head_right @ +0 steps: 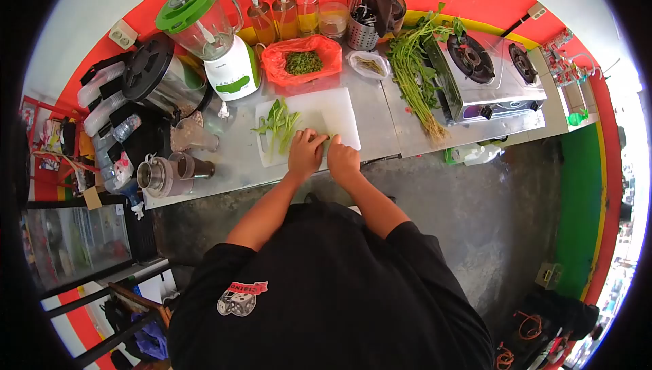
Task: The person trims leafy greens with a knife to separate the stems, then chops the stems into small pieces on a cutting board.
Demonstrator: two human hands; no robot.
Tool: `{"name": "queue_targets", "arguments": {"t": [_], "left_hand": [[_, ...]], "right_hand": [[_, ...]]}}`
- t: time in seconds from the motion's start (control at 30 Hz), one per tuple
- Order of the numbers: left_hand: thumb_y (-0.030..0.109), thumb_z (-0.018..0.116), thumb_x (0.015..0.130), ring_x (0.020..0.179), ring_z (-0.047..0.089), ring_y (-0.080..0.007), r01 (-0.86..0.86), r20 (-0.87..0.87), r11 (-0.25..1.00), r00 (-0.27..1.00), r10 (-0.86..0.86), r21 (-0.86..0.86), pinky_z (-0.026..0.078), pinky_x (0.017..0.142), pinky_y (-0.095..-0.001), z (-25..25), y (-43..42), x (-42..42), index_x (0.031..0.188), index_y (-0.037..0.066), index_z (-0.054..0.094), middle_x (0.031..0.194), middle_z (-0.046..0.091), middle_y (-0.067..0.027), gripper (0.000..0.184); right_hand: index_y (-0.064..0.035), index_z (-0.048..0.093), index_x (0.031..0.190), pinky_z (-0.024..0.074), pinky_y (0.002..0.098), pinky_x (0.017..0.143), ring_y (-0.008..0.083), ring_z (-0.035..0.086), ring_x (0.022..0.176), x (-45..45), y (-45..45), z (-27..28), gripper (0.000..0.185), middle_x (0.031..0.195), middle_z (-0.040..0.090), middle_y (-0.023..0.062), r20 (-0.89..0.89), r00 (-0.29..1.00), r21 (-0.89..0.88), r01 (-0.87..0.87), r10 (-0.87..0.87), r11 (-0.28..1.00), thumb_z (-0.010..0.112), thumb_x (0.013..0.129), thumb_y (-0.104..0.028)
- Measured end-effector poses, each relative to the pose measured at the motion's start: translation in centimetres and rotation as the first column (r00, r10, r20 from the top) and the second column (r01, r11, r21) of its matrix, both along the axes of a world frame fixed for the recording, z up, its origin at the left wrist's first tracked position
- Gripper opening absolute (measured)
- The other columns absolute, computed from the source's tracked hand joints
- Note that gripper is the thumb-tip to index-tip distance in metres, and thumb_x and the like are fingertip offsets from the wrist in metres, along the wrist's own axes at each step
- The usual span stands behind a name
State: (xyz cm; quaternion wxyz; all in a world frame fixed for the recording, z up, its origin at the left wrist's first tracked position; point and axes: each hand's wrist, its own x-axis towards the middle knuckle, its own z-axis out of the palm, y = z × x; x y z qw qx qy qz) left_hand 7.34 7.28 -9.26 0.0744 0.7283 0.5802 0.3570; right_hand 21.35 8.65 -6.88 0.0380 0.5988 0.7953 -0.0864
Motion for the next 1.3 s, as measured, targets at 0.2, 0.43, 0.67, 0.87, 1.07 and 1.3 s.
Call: {"name": "queue_targets", "arguments": {"t": [0.2, 0.43, 0.67, 0.87, 1.07, 1.3], "left_hand": [[0.008, 0.065, 0.083, 0.094, 0.053, -0.0298, -0.009, 0.044, 1.000, 0.999, 0.009, -0.004, 0.044, 0.080, -0.0429, 0.2, -0.1, 0.2, 0.105, 0.016, 0.071, 0.097, 0.055, -0.0064, 0.024], [0.007, 0.064, 0.083, 0.092, 0.053, -0.0298, -0.025, 0.049, 1.000, 0.998, 0.024, 0.006, 0.044, 0.079, -0.0424, 0.2, -0.2, 0.2, 0.103, 0.015, 0.072, 0.096, 0.055, -0.0064, 0.024], [0.008, 0.066, 0.083, 0.096, 0.053, -0.0265, -0.035, 0.026, 0.999, 0.999, 0.035, -0.016, 0.044, 0.082, -0.0410, -0.1, -0.3, 0.1, 0.104, 0.018, 0.071, 0.098, 0.053, -0.0038, 0.024], [0.007, 0.066, 0.083, 0.095, 0.052, -0.0277, -0.030, 0.043, 0.999, 0.999, 0.030, -0.019, 0.044, 0.082, -0.0414, -0.1, -0.3, -0.1, 0.106, 0.018, 0.072, 0.098, 0.053, -0.0046, 0.026], [0.007, 0.067, 0.083, 0.095, 0.053, -0.0253, -0.051, 0.014, 0.998, 0.999, 0.051, -0.038, 0.045, 0.082, -0.0403, 0.3, -0.4, 0.1, 0.105, 0.019, 0.073, 0.097, 0.053, -0.0025, 0.026], [0.005, 0.067, 0.081, 0.090, 0.053, -0.0281, -0.036, 0.096, 0.999, 0.995, 0.035, 0.008, 0.046, 0.079, -0.0410, 0.0, -0.2, -0.1, 0.100, 0.016, 0.076, 0.094, 0.055, -0.0044, 0.024]], "right_hand": [[-0.0007, 0.048, 0.107, 0.0609, 0.0410, 0.065, 0.0332, 0.075, 0.078, -0.1, -0.7, 0.8, 0.021, 0.080, 0.073, 0.0174, 0.028, 1.000, -0.103, 0.017, -0.014, 0.995, 0.059, 0.091, -0.011], [-0.0013, 0.049, 0.105, 0.0606, 0.0416, 0.064, 0.0329, 0.075, 0.075, -0.4, 0.1, 0.3, 0.020, 0.078, 0.073, 0.0167, -0.016, 1.000, -0.030, 0.010, -0.010, 0.999, 0.058, 0.091, -0.011], [-0.0025, 0.051, 0.105, 0.0606, 0.0385, 0.066, 0.0308, 0.075, 0.078, -0.6, 0.0, 0.1, 0.018, 0.081, 0.074, 0.0143, 0.032, 0.999, -0.028, 0.013, -0.012, 1.000, 0.058, 0.093, -0.014], [-0.0008, 0.047, 0.106, 0.0606, 0.0399, 0.064, 0.0331, 0.075, 0.075, -0.6, -0.2, 0.0, 0.027, 0.078, 0.073, 0.0176, 0.006, 1.000, -0.051, -0.005, 0.005, 0.999, 0.064, 0.087, -0.010], [-0.0009, 0.047, 0.106, 0.0607, 0.0403, 0.065, 0.0331, 0.075, 0.076, -0.6, 0.6, 0.4, 0.026, 0.078, 0.073, 0.0180, 0.000, 1.000, -0.055, 0.002, -0.002, 0.999, 0.063, 0.088, -0.010], [0.0000, 0.048, 0.107, 0.0609, 0.0409, 0.067, 0.0337, 0.075, 0.079, -0.5, -0.5, 0.7, 0.023, 0.081, 0.073, 0.0189, 0.036, 0.999, -0.107, 0.030, -0.026, 0.994, 0.060, 0.090, -0.010]]}}
